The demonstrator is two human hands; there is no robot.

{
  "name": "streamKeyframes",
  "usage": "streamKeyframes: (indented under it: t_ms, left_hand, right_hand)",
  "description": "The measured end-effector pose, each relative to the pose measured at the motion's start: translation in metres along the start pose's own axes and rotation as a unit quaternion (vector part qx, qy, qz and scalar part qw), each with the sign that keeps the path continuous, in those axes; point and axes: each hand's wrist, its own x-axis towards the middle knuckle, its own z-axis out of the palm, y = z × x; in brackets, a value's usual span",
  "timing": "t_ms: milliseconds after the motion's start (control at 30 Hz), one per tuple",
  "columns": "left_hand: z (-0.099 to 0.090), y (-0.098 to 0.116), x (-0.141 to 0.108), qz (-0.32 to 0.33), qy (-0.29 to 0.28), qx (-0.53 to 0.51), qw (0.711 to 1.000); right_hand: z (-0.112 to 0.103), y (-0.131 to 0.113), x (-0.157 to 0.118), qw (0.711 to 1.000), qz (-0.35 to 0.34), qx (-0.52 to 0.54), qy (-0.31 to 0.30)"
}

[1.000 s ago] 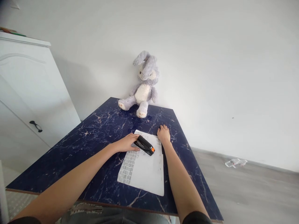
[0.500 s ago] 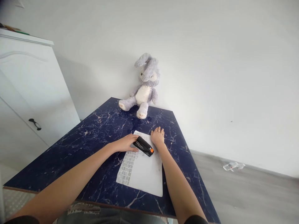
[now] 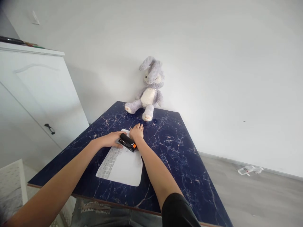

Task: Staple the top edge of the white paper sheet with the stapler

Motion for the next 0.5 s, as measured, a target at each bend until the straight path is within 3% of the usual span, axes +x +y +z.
streamKeyframes:
  t_ms: [100,233,333,500]
  left_hand:
    - [-0.021,-0.022,-0.027,-0.022,-0.053,0.046,0.997]
    - [-0.044,-0.045,-0.055,-0.049,-0.049,0.034,0.997]
    - [-0.054,-0.051,-0.064,-0.054,-0.049,0.036,0.997]
    - [-0.055,-0.05,-0.07,-0.053,-0.067,0.048,0.995]
  right_hand:
    - [0.011,-0.037,0.003,0.999,-0.034,0.008,-0.018]
    - [0.024,-0.074,0.007,0.995,-0.086,0.008,-0.05]
    - [0.027,-0.087,0.015,0.988,-0.126,0.0,-0.085]
    - [0.021,-0.089,0.035,0.982,-0.154,-0.011,-0.111]
